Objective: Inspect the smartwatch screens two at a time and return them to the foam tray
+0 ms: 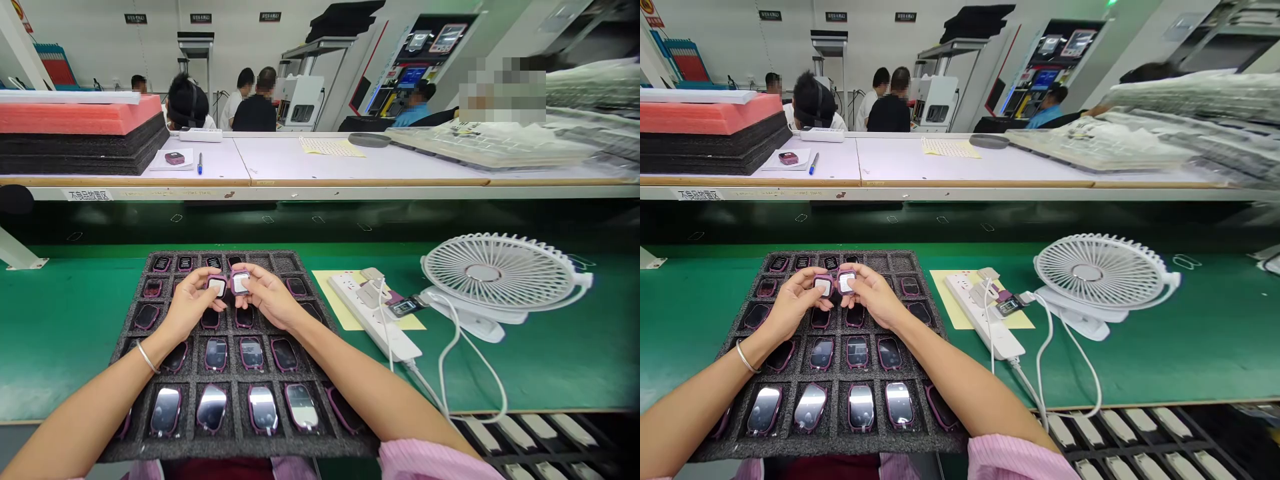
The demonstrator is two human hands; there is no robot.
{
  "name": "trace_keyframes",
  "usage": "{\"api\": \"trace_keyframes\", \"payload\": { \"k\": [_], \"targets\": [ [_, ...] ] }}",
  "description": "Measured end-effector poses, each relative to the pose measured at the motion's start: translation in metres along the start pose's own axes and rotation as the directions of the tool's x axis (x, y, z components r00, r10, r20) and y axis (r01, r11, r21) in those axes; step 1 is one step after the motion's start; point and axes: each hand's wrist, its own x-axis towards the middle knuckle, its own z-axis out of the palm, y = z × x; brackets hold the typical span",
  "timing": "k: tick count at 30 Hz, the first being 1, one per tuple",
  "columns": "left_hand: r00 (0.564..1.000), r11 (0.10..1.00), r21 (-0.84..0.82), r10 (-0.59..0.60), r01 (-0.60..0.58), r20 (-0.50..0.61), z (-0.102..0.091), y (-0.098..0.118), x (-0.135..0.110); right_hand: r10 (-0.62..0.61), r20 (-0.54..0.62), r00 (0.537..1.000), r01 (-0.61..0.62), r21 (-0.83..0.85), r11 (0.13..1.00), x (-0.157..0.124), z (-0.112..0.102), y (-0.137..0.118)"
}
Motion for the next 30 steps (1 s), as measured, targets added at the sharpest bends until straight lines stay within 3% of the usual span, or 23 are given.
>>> {"api": "trace_keyframes", "payload": {
  "k": [10,30],
  "targets": [
    [0.998,0.998,-0.055,0.042,-0.04,0.038,-0.0006,-0.0028,0.002,-0.031,0.033,0.999,0.03,0.025,0.999,-0.0001,0.0002,0.0009],
    [1.0,0.998,-0.068,0.001,0.0,0.018,-0.0003,0.0022,0.0,-0.017,0.02,1.0,0.016,0.036,0.999,-0.0012,0.0009,-0.0024]
  ]
}}
